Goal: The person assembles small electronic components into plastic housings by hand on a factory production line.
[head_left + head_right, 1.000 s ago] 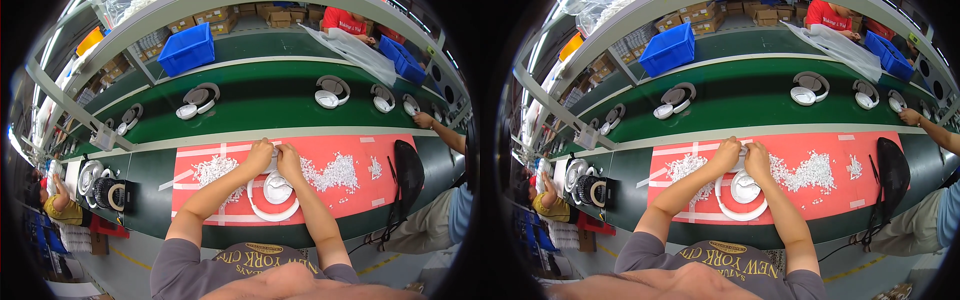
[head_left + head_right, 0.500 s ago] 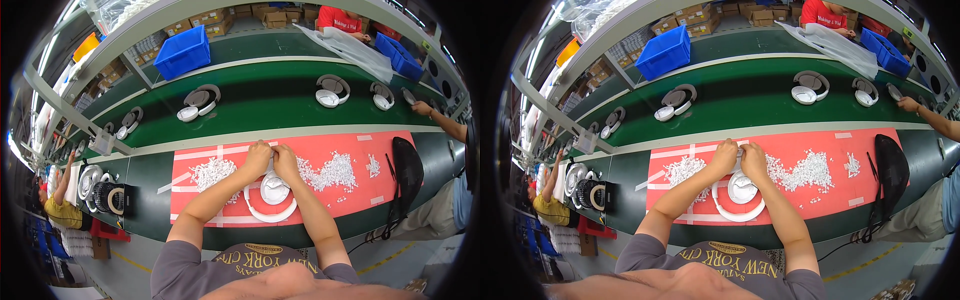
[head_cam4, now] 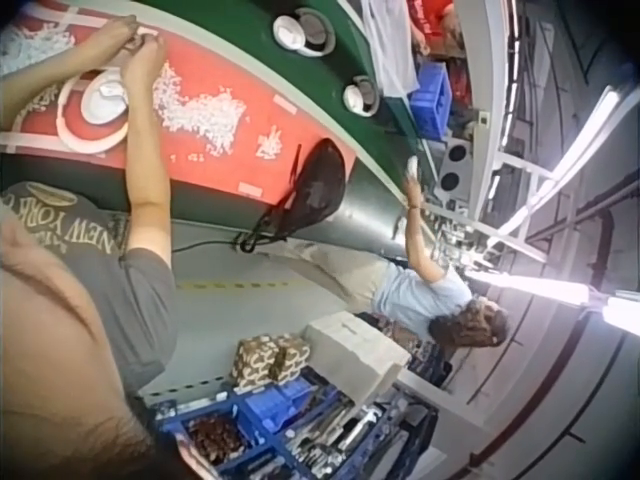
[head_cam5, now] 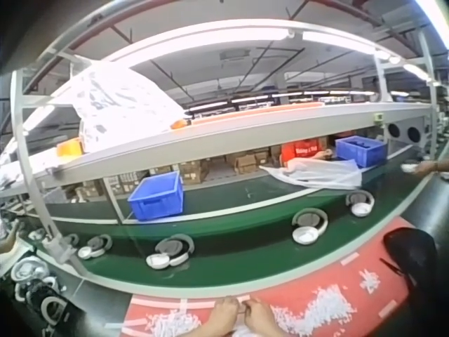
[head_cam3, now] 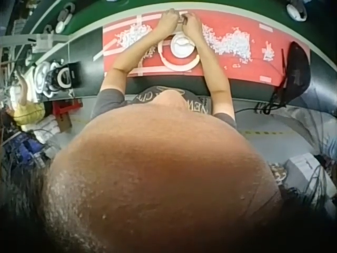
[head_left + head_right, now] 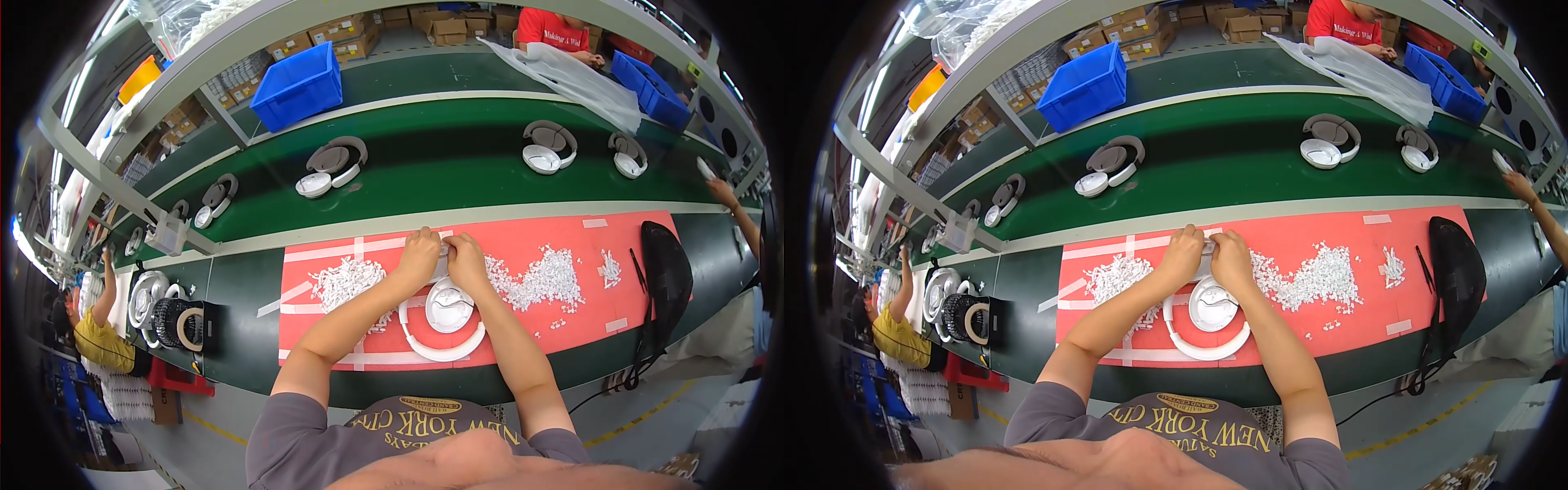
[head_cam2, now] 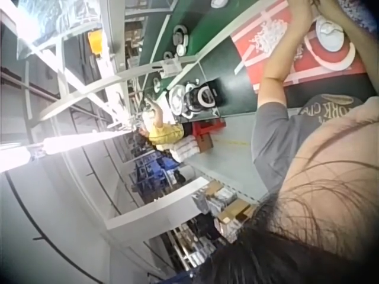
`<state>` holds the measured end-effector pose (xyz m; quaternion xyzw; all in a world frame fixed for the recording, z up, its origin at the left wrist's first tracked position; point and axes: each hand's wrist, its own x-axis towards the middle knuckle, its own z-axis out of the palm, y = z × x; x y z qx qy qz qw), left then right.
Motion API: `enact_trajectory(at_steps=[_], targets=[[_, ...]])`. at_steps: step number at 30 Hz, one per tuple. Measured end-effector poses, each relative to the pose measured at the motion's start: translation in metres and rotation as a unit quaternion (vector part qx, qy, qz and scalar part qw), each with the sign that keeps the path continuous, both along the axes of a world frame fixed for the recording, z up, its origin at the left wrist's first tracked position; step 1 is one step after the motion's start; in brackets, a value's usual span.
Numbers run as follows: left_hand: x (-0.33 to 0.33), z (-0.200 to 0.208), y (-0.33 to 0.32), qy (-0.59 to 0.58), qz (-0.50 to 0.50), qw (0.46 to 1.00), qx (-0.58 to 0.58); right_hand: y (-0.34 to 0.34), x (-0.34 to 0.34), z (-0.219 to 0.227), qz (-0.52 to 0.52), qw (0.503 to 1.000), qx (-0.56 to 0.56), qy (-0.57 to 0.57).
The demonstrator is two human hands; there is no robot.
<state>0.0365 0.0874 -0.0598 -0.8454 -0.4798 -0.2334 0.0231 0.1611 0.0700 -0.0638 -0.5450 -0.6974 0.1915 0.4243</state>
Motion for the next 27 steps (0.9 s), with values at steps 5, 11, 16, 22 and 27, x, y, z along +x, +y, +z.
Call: enact_trajectory(at_steps=[5,11,16,22,27], targets=[[-0.001,0.007,0.002,-0.011,0.008,1.000,0.006,-0.003,0.000,-0.002,0.004,1.000,0.012,0.008],[-0.017,0.000,0.015,0.009,-0.086,0.996,-0.004,-0.006,0.000,-0.001,0.003,1.000,0.009,0.013],[-0.016,0.009,0.016,0.060,-0.158,0.984,0.052,-0.010,-0.001,0.005,-0.006,1.000,-0.004,0.009],[-0.029,0.036,0.011,0.119,-0.080,0.984,-0.110,-0.007,0.036,0.022,0.002,0.999,-0.019,0.047],[-0.068,0.079,0.013,0.050,-0.109,0.959,-0.259,-0.001,0.099,0.018,0.058,0.976,-0.068,-0.198]])
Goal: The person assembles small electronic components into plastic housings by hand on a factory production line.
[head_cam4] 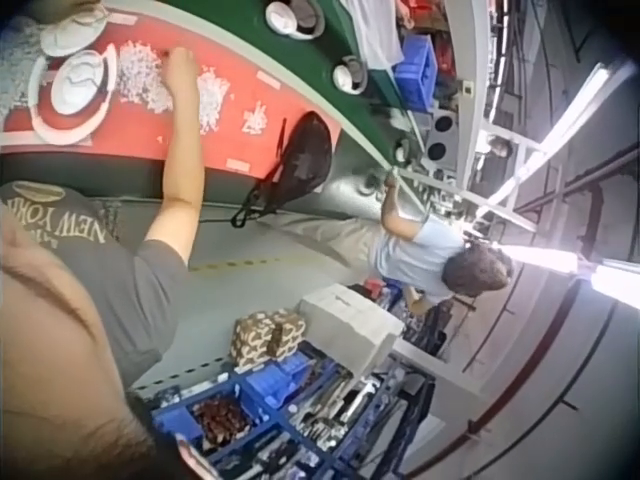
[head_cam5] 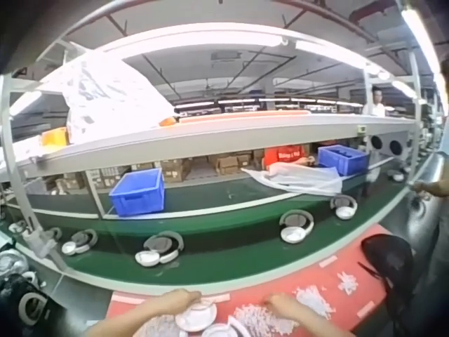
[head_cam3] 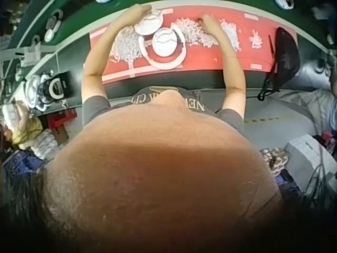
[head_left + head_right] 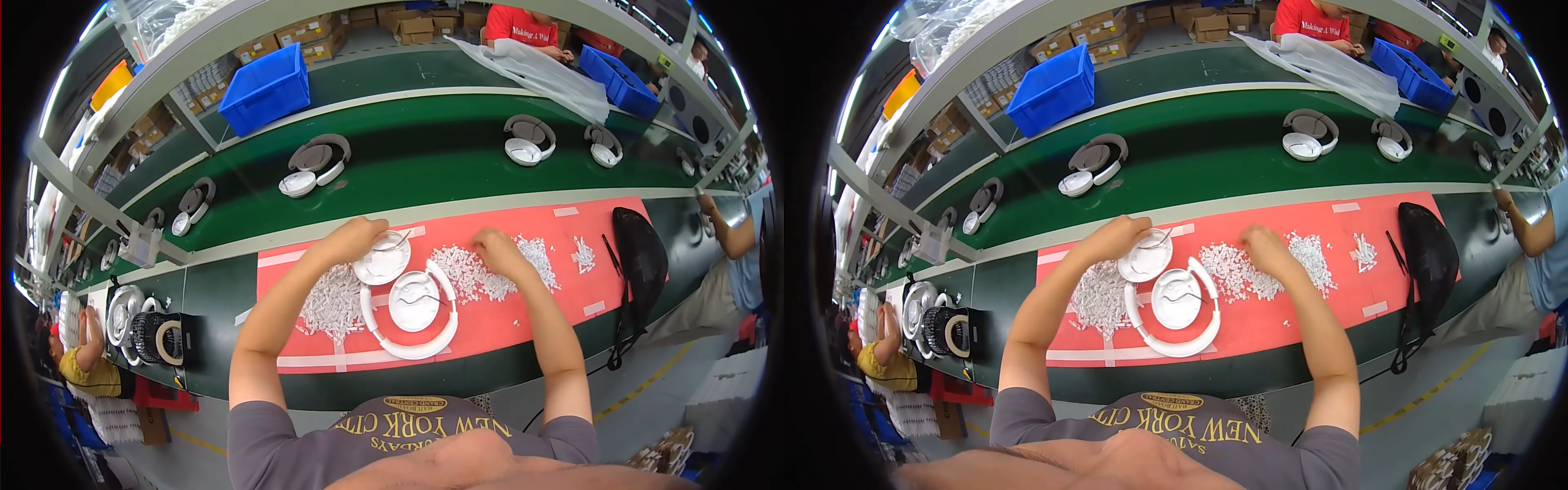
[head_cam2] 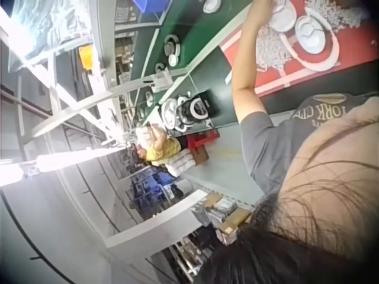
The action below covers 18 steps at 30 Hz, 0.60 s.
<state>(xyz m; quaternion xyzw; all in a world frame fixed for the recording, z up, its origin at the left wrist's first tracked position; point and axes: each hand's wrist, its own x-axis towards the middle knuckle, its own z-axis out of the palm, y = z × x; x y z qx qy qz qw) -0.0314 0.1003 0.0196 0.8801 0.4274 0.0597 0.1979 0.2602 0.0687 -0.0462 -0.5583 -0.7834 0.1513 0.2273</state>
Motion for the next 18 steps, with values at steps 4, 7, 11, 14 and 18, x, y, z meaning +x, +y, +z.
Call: enact_trajectory(at_steps=[4,7,11,14,18], targets=[[-0.041,-0.004,0.007,-0.091,-0.007,0.994,-0.055,-0.005,-0.007,-0.001,0.089,0.993,-0.024,-0.075],[-0.056,-0.003,0.000,-0.141,0.003,0.988,-0.061,-0.014,-0.022,0.011,0.104,0.986,0.000,-0.128],[-0.062,-0.015,-0.012,-0.237,0.115,0.942,-0.207,-0.025,-0.037,0.035,-0.017,0.994,0.032,-0.101],[-0.042,-0.025,-0.032,-0.326,0.137,0.911,-0.212,-0.002,0.000,0.058,-0.086,0.992,-0.004,0.093],[-0.001,-0.046,-0.046,-0.469,0.200,0.812,-0.284,-0.010,-0.042,0.106,-0.064,0.952,-0.015,0.299]])
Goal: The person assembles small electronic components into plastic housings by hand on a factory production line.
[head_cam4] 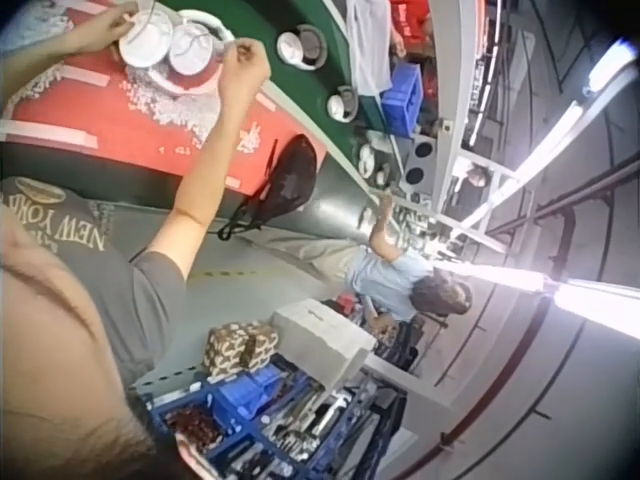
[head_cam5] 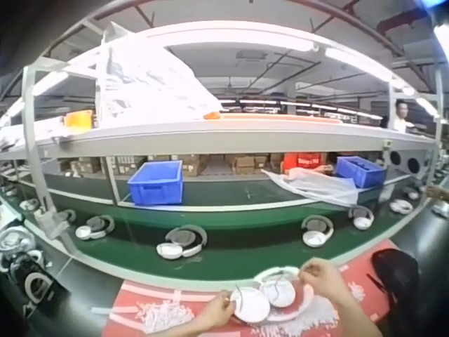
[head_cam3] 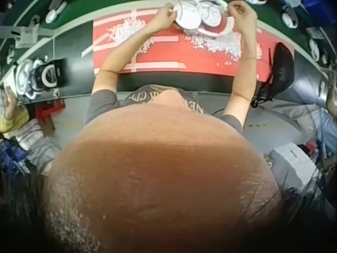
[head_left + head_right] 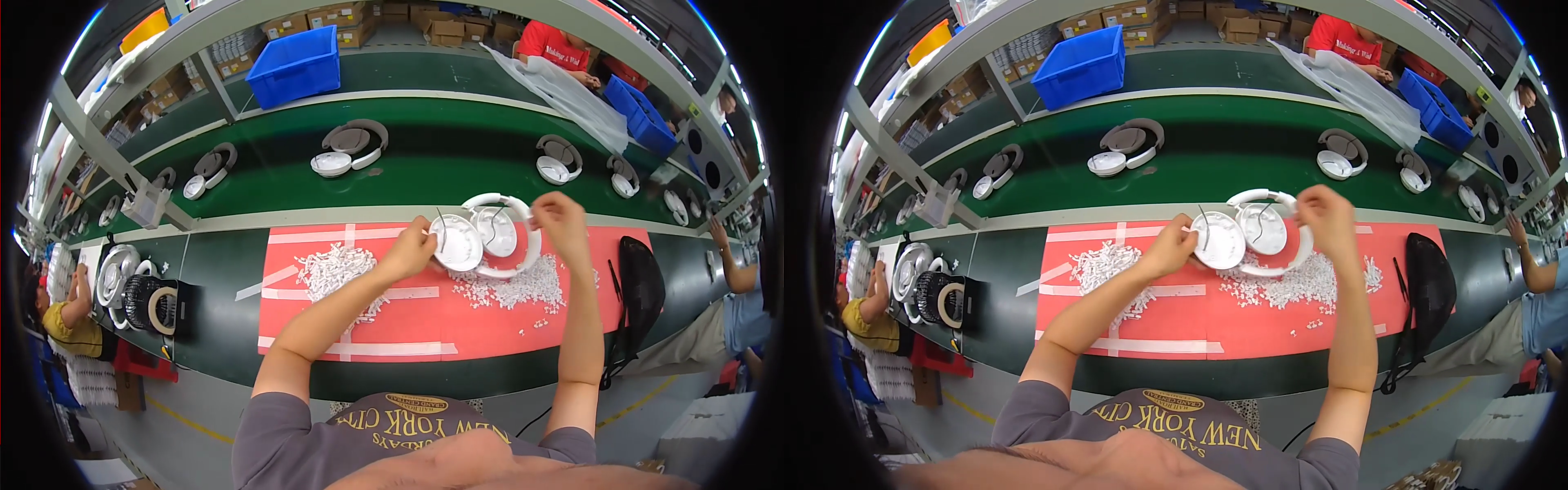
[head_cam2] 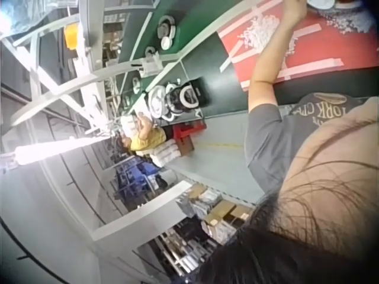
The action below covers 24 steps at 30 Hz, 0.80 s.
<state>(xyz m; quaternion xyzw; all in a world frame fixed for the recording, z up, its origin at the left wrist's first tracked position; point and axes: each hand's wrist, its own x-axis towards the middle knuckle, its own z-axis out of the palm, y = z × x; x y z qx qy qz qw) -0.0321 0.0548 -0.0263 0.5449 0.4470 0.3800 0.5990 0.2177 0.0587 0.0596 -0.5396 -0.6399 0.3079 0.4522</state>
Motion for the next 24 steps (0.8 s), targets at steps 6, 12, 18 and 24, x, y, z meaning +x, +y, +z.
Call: enact_trajectory(at_steps=[6,12,18,24], targets=[[0.030,-0.009,-0.003,0.040,0.041,0.997,0.048,0.007,-0.057,-0.034,0.066,0.959,0.096,-0.257],[0.030,-0.010,-0.013,0.053,0.051,0.995,0.071,0.011,-0.060,-0.049,0.048,0.954,0.072,-0.288],[0.032,0.000,-0.016,0.065,0.056,0.992,0.092,0.016,-0.067,-0.055,0.049,0.938,0.124,-0.319],[0.031,-0.005,-0.015,0.108,0.056,0.975,0.185,0.023,-0.070,-0.047,0.087,0.937,0.084,-0.328]])
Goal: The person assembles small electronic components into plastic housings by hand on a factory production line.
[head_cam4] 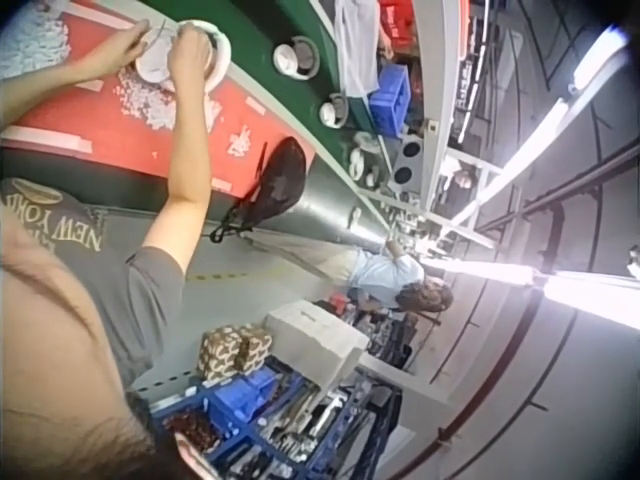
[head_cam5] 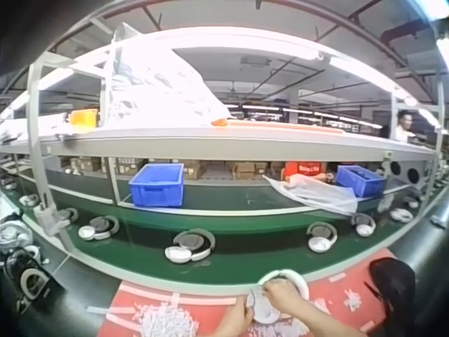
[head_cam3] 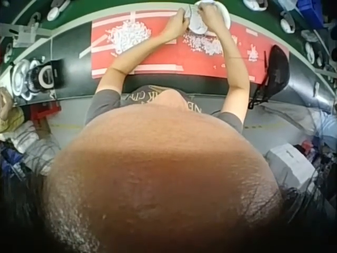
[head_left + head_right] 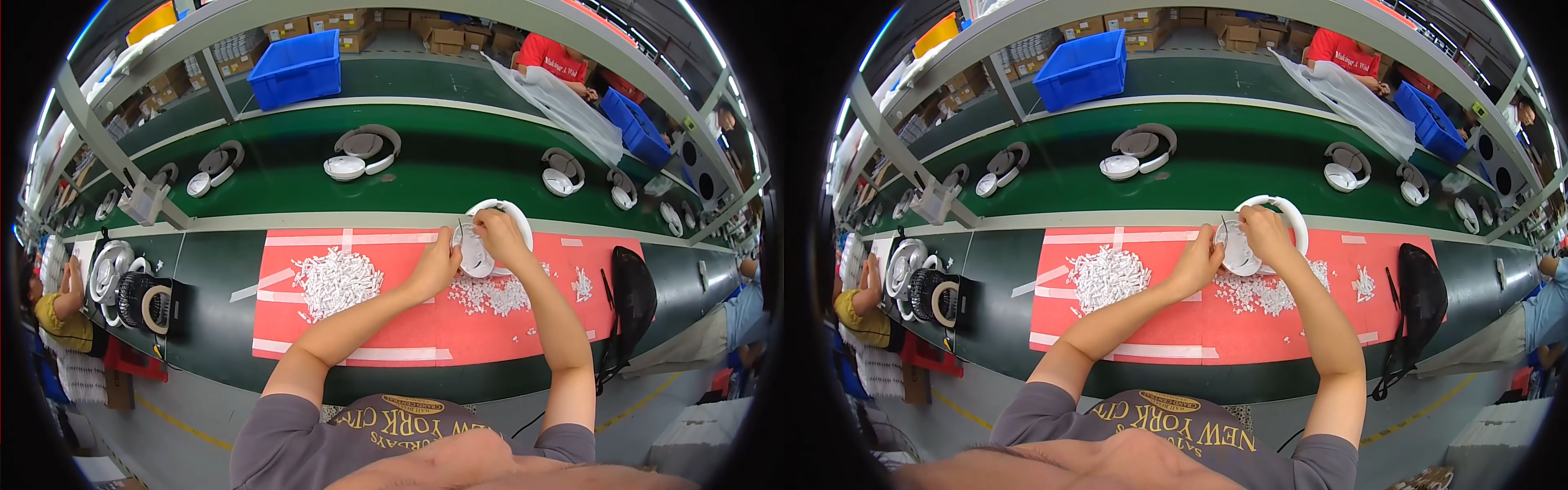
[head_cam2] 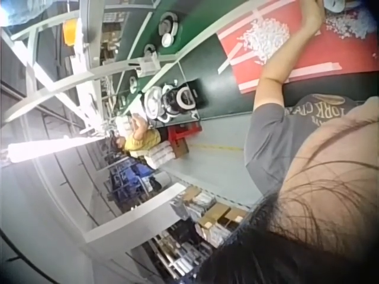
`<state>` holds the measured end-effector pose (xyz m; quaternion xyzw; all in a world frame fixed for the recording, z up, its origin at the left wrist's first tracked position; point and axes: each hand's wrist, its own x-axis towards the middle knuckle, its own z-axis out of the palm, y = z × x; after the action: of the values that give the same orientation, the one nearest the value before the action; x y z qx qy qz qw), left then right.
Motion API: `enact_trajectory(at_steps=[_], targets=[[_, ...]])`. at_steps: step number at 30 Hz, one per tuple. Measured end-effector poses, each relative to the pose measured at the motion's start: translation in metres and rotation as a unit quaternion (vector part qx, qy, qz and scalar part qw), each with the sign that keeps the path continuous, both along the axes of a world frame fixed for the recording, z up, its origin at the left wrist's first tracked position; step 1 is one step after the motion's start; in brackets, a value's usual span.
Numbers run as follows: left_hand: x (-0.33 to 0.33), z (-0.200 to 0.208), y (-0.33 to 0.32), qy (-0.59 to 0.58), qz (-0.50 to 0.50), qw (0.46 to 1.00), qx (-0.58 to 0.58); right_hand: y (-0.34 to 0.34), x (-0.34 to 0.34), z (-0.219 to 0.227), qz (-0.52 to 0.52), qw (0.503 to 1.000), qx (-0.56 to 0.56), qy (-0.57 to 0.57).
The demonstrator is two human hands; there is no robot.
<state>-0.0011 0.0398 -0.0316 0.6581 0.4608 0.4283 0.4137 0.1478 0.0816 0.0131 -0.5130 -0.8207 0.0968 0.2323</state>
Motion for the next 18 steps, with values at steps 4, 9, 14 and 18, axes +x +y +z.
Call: enact_trajectory(at_steps=[4,9,14,18], targets=[[0.002,-0.003,0.004,0.054,0.016,0.996,0.067,0.003,0.002,0.005,0.016,1.000,0.011,-0.022],[0.004,0.001,0.007,0.025,-0.014,1.000,0.001,0.014,0.009,0.006,0.059,0.989,0.028,-0.134],[0.000,0.010,0.003,-0.005,-0.027,0.999,-0.034,0.018,0.008,0.014,0.101,0.984,-0.003,-0.147],[-0.011,0.017,-0.004,-0.002,-0.002,1.000,-0.017,0.016,-0.007,0.016,0.114,0.982,0.025,-0.148]])
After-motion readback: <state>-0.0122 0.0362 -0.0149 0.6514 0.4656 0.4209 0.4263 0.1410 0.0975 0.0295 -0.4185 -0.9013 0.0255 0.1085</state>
